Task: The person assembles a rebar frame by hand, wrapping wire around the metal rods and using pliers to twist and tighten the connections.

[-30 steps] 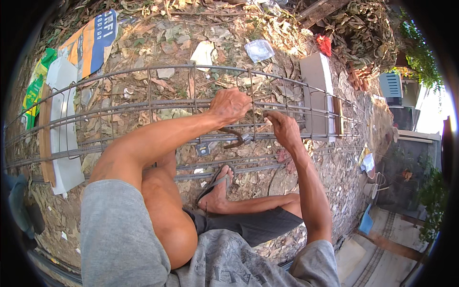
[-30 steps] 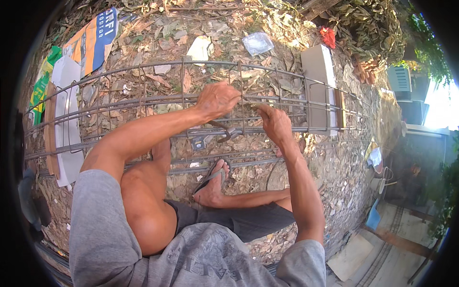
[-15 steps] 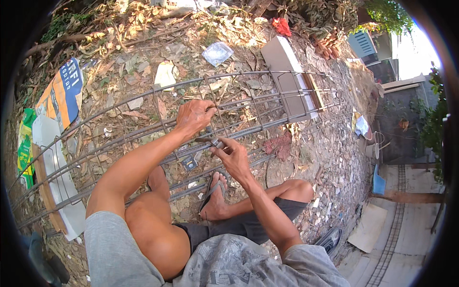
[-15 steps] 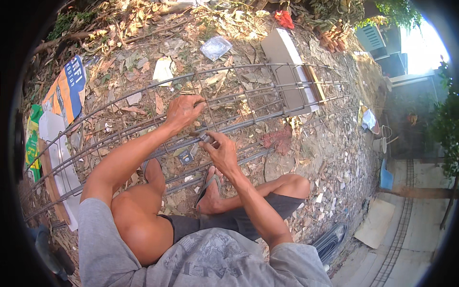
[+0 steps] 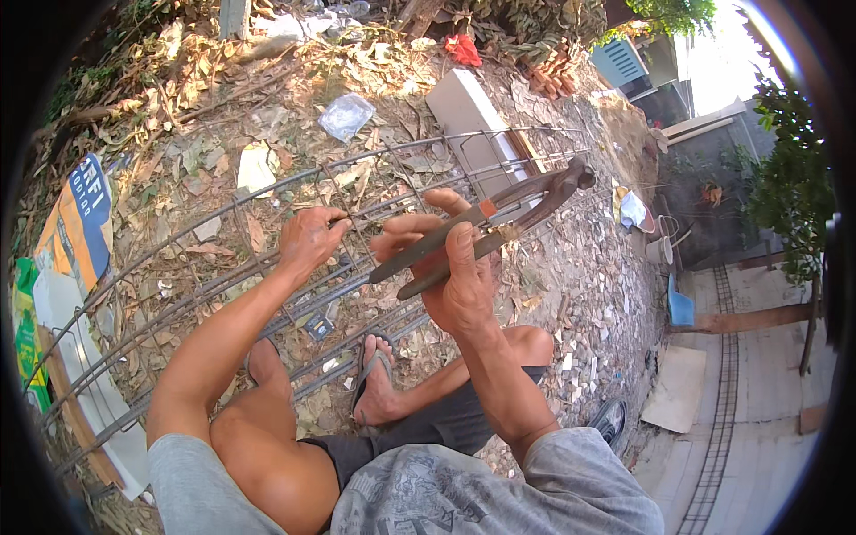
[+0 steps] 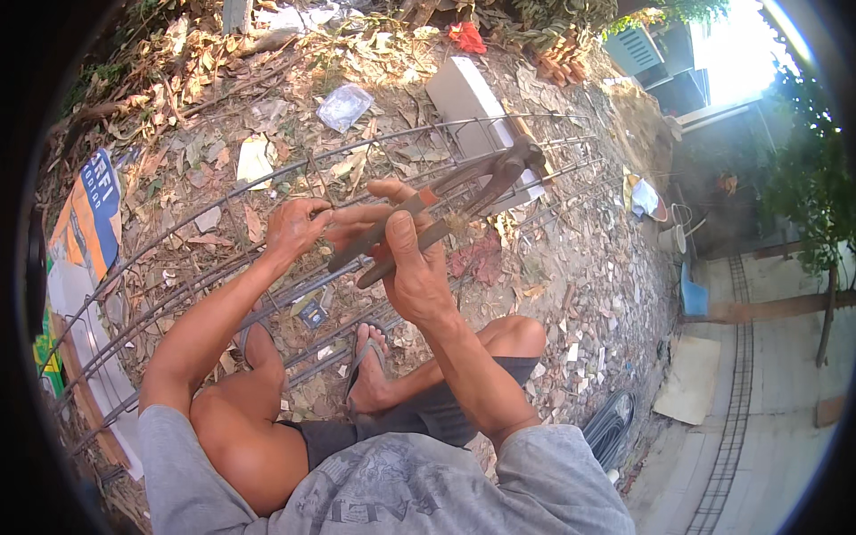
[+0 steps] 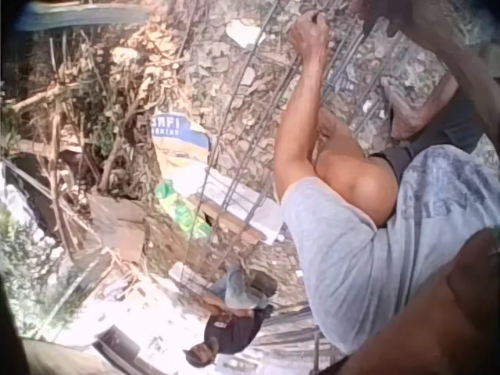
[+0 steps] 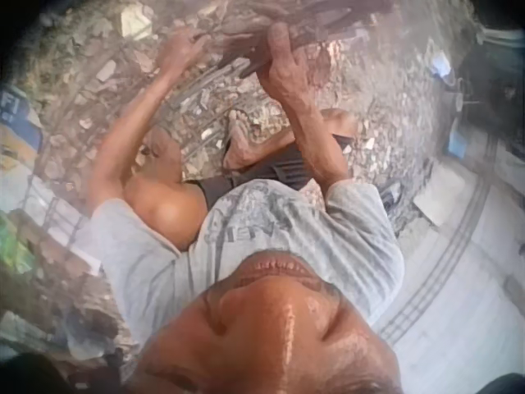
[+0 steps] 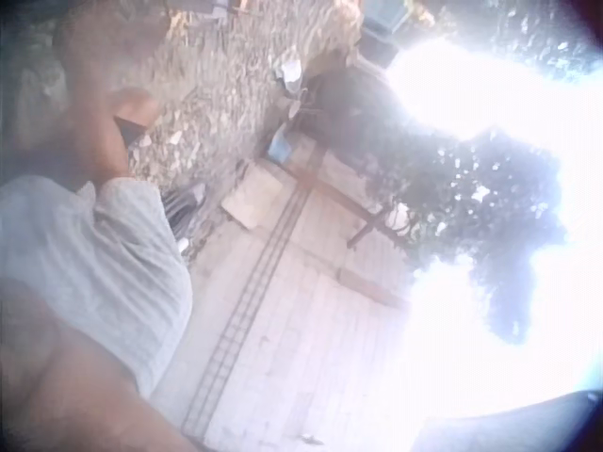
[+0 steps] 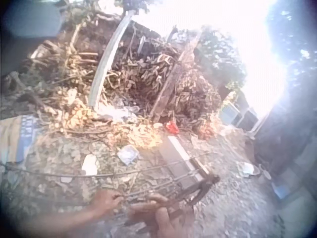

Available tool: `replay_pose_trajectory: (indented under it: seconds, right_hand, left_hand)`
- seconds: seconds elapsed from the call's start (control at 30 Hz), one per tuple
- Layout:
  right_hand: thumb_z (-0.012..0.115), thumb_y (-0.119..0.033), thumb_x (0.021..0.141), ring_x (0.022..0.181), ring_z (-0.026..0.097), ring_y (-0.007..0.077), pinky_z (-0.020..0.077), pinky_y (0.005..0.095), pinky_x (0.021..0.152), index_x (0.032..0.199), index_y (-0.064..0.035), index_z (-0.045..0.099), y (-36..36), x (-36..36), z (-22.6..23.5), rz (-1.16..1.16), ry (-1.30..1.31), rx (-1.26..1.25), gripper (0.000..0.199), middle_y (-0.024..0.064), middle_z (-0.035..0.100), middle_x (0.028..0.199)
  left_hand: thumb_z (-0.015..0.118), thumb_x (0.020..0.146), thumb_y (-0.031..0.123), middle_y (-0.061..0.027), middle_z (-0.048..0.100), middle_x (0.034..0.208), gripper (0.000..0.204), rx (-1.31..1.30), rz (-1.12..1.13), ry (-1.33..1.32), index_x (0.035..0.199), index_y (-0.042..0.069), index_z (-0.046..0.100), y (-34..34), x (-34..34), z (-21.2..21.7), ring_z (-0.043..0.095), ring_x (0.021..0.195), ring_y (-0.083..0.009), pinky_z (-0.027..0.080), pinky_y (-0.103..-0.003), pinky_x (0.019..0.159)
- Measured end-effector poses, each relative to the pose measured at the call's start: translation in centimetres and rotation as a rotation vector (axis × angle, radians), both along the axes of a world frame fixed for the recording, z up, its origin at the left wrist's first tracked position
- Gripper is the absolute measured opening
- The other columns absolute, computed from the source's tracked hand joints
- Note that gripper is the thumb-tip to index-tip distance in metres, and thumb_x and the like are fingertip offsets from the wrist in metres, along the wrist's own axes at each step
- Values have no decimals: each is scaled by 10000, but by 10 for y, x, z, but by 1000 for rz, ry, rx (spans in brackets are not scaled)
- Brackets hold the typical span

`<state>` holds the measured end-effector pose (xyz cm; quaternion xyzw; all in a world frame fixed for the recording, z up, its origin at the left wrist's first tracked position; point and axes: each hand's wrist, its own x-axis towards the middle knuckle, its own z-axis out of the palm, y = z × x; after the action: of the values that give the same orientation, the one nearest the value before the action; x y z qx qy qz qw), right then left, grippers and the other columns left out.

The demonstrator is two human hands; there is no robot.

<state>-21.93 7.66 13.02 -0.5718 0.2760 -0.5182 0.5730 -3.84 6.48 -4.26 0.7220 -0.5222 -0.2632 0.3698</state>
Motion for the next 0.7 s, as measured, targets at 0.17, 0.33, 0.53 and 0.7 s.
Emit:
replay_pose_trajectory:
  seconds: [0.17,0.33,0.53,0.7]
  right_hand:
    - [511,-360,1082,611,665,130,389,196,421,1469,-77,406,-12,-24,-3,195,515,351,491,48,651,768]
    - [618,-167,985,751,686,196,528,360,595,1555,-186,417,-83,-39,34,407,1359,-67,606,104,677,931]
    - [575,35,886,994,659,423,560,500,735,1518,-250,451,-93,1,39,512,2094,-1073,704,253,621,1151]
    - [589,18,908,1166,569,481,565,566,879,1509,-226,460,-98,7,28,539,2078,-1412,662,272,541,1292]
  left_hand:
    - [680,866,352,-146,748,829,275,-174,23,-25,1008,156,810,-3,-6,-21,719,778,-352,555,-495,732]
    - [660,868,322,-173,728,809,255,-183,19,1,940,120,797,-2,-6,-17,699,751,-381,544,-515,704]
    - [650,856,275,-193,676,753,233,-241,-7,-64,806,63,732,-4,-7,-25,663,728,-420,518,-539,682]
    - [687,870,285,-138,666,726,207,-206,-30,-109,801,93,723,-8,-10,-27,666,723,-379,506,-525,664]
